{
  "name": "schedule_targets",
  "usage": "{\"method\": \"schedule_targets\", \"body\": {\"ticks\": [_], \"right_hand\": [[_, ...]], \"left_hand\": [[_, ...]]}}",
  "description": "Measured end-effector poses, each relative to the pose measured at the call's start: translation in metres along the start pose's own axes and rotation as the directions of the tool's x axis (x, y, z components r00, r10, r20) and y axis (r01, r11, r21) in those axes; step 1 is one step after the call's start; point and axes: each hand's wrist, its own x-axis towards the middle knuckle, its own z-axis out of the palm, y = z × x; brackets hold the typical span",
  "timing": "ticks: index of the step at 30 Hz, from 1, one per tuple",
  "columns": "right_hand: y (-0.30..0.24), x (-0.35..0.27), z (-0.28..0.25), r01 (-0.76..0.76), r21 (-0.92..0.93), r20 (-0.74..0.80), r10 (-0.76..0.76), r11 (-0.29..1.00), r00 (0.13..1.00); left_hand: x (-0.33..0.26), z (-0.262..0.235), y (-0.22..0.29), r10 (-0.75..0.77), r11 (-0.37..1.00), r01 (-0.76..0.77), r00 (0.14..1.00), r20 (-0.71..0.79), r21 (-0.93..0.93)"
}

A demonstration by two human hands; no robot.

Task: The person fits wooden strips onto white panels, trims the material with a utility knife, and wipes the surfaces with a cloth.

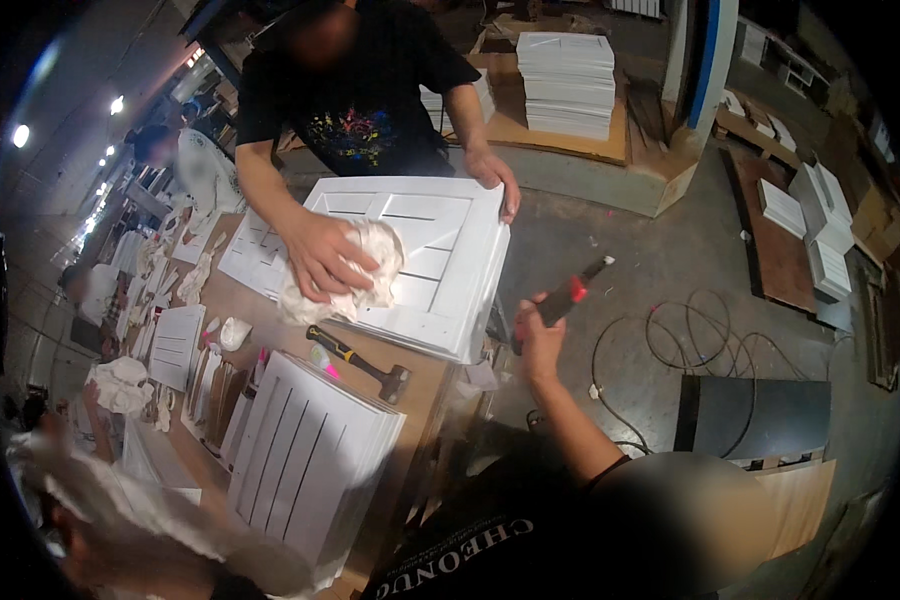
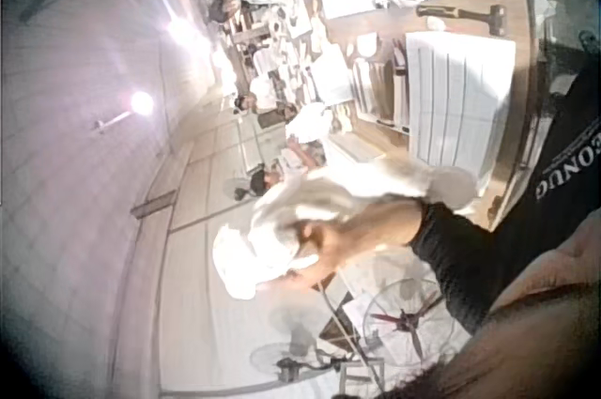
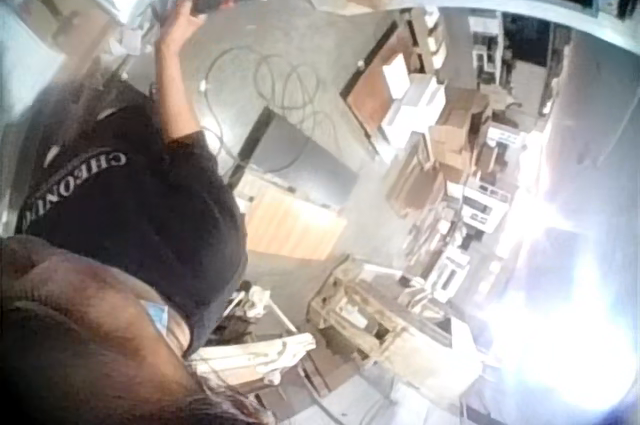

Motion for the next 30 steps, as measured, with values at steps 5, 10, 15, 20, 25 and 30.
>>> {"method": "schedule_targets", "body": {"ticks": [5,10,15,20,25,30], "right_hand": [[0.014,-0.001,0.023,-0.063,-0.062,0.116,0.070,0.996,0.991],[0.008,0.011,0.027,-0.047,-0.157,0.185,0.076,0.986,0.980],[0.015,0.012,0.032,0.028,-0.133,0.229,0.003,0.991,0.973],[0.027,0.021,0.033,0.020,-0.160,0.160,0.006,0.987,0.987],[0.023,0.027,0.041,0.085,-0.215,0.134,-0.056,0.973,0.989],[0.000,0.047,0.061,0.089,-0.261,0.065,-0.075,0.961,0.995]], "left_hand": [[-0.066,0.055,0.089,-0.130,0.980,0.130,0.991,0.016,-0.152],[-0.140,0.097,0.131,-0.759,0.377,0.698,0.609,0.228,-0.609],[-0.239,0.052,0.106,-0.416,0.886,0.459,0.731,0.541,0.061],[-0.280,0.066,0.139,-0.464,0.856,0.412,0.340,0.818,0.313],[-0.298,0.073,0.116,-0.423,0.873,0.270,0.010,0.906,0.405],[-0.303,0.044,0.049,0.038,0.999,-0.024,0.600,0.799,-0.029]]}}
